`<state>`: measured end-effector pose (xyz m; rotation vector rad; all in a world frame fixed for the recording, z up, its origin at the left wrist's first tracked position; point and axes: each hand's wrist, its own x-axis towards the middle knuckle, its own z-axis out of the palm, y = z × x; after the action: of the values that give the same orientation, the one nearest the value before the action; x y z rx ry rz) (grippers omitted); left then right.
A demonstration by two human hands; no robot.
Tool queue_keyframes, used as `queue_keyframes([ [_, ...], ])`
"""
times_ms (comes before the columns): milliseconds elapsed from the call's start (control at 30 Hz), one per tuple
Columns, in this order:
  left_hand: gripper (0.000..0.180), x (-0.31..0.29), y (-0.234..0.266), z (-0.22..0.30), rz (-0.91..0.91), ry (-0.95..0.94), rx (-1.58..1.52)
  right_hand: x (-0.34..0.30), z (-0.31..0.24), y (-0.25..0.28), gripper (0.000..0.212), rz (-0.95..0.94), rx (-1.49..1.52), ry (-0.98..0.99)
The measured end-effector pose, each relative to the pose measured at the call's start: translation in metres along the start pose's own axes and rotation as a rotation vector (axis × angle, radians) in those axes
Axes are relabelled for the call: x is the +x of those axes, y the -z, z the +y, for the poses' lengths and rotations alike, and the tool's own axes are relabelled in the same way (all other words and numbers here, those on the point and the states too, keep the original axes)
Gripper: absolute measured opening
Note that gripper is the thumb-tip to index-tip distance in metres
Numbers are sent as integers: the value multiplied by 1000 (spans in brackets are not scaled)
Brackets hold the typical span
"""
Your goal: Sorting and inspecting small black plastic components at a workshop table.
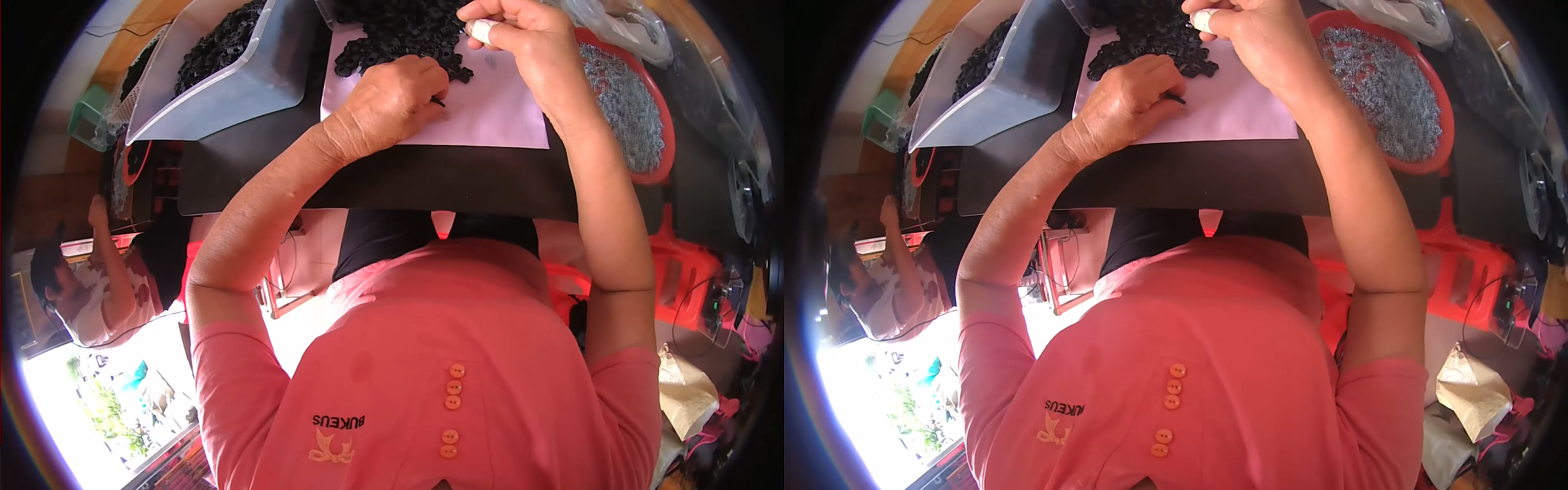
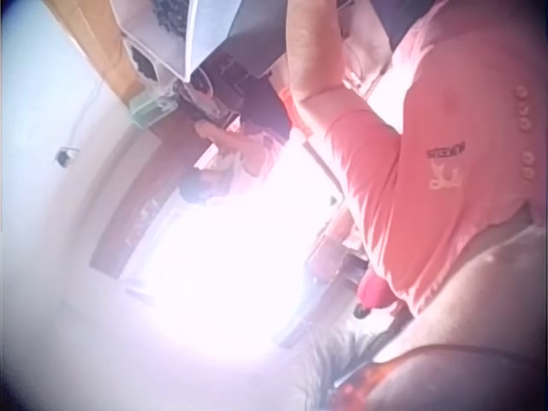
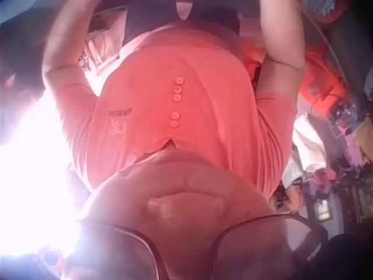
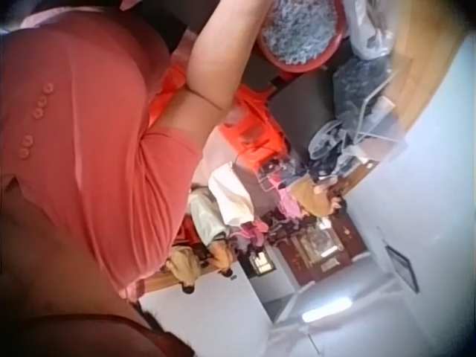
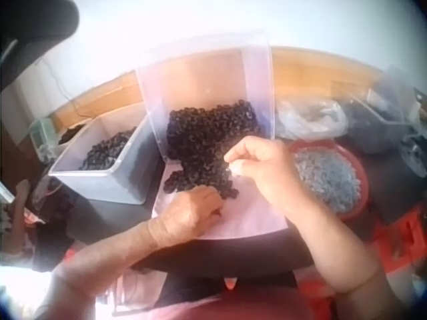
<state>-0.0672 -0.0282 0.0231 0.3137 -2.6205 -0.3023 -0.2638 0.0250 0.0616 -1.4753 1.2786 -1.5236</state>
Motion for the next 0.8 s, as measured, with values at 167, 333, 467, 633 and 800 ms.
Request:
queue_keyframes([
  [167, 18, -7, 1, -3, 4, 63, -122, -2, -8, -4, 9, -7, -50, -15],
  [333, 15, -11, 1, -1, 51, 283, -333, -4, -18, -7, 9, -71, -142, -59],
  [467, 13, 7, 18, 13, 110, 749, -783, -3, -8, -2, 15, -150, -72, -90],
  [633, 14, 14, 16, 5, 239, 731, -1052, -1, 1, 3, 18, -188, -94, -18],
  [800, 15, 22, 18, 8, 277, 767, -1213, -3, -3, 1, 17, -146, -104, 19],
])
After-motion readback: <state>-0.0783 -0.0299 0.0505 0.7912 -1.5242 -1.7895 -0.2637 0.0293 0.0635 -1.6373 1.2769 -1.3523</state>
